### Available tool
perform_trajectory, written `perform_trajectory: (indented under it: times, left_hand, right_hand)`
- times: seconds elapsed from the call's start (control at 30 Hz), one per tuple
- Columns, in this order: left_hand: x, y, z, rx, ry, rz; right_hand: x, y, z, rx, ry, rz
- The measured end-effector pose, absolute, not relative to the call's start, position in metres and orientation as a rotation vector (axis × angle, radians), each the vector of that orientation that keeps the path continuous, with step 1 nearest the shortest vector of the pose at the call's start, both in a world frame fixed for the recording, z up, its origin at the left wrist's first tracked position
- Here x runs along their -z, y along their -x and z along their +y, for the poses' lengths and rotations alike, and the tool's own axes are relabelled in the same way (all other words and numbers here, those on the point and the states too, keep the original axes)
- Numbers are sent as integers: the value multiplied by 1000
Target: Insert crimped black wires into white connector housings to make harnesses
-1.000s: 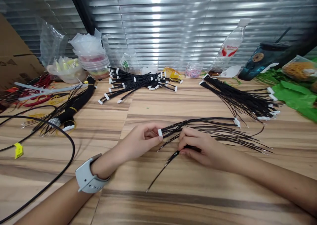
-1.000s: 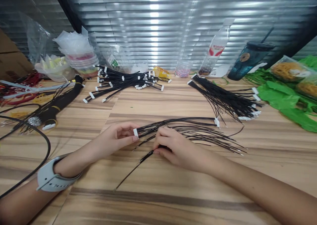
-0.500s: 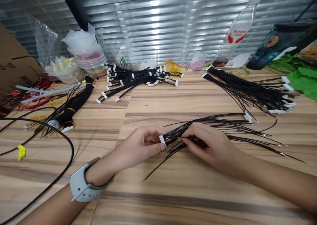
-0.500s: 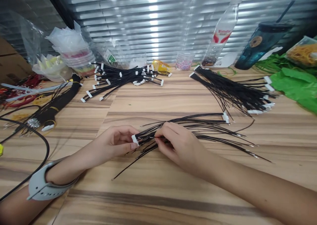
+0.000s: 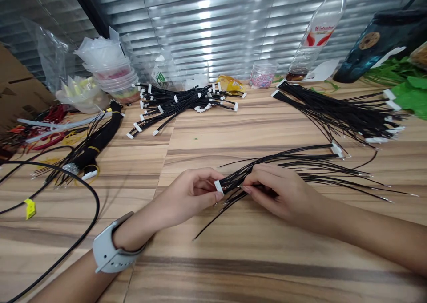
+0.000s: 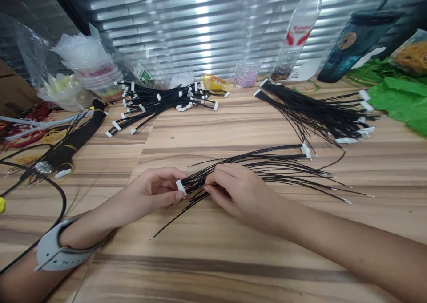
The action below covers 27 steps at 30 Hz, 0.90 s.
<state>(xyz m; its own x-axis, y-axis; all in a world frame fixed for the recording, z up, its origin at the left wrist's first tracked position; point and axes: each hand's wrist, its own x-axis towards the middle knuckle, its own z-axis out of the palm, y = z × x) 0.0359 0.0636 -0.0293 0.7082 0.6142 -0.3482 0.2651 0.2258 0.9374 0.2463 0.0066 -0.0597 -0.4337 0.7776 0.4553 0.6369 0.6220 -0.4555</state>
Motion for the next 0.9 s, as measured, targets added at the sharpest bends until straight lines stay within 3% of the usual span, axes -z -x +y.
perform_trajectory:
  times: [0.63,0.77,0.9]
  left_hand:
    - [32,-38,57,-281,-1408,799]
    - [30,-38,62,-326,-1312,879]
    - [27,-36,68,-397,-1281,831]
  right_hand:
    - [53,-243,7,-423,1157,-2133]
    - [52,-244,6,-200,1119,-2045]
    - [58,-242,3,-22,969,-2302]
